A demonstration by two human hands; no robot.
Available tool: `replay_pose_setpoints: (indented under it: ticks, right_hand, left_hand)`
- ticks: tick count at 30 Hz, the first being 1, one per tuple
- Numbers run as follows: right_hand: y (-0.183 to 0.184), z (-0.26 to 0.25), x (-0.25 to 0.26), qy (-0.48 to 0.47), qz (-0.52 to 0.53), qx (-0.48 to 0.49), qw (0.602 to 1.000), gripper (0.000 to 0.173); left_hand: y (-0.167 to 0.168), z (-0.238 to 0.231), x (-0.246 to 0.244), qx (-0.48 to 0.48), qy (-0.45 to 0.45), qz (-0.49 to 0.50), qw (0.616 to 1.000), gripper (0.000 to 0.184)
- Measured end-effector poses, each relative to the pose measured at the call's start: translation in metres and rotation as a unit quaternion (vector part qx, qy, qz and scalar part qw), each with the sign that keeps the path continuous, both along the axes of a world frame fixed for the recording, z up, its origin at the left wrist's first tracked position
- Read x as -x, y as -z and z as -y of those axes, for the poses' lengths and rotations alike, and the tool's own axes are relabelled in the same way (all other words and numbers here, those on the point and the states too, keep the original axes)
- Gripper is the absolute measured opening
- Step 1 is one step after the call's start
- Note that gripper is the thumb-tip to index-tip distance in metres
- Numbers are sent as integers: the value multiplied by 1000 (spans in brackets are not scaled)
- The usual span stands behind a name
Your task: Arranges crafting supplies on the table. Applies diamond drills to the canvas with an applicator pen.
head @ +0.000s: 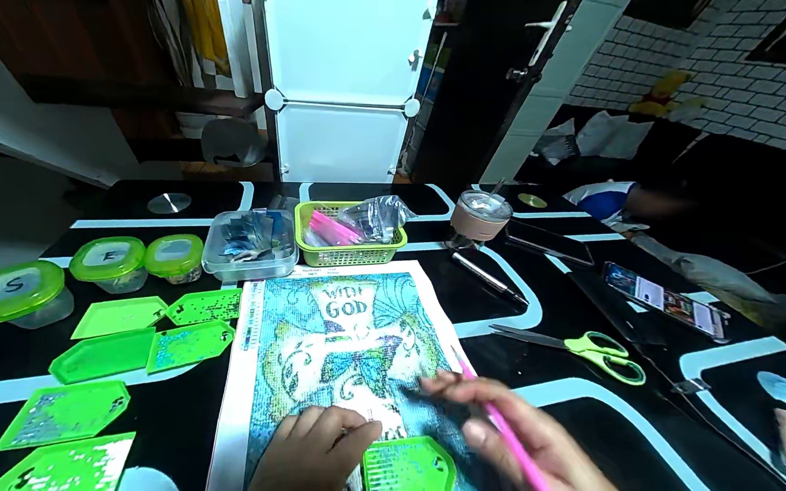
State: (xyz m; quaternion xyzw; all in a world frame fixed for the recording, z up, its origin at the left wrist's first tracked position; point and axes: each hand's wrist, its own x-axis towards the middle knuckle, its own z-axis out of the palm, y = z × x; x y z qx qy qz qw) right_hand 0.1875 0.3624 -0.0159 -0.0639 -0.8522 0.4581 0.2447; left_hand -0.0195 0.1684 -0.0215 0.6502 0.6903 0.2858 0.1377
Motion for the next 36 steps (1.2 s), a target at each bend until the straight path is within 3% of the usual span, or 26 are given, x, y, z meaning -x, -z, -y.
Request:
replay_pose_setpoints:
  ticks: [4, 10, 13, 20, 36]
  right_hand:
    - [6, 2, 23, 73, -98, 124, 985, 42]
    - [21, 6, 36, 35, -62, 159, 985, 21]
    - [22, 7, 34, 21, -59, 173, 983, 21]
    - [24, 15, 28, 62, -48, 15, 997, 29]
    - [26, 18, 35, 36, -62, -2, 997, 28]
  left_hand:
    - [5, -1, 0, -10, 3, -2, 1000, 50]
    - [7, -1, 0, -16, -7, 20, 1000, 44]
    - [6, 0, -2, -10, -18, 21, 1000, 43]
    - [2, 0, -3, 2, -19, 15, 1000, 43]
    - [4, 1, -3, 4, 1, 60, 998, 41]
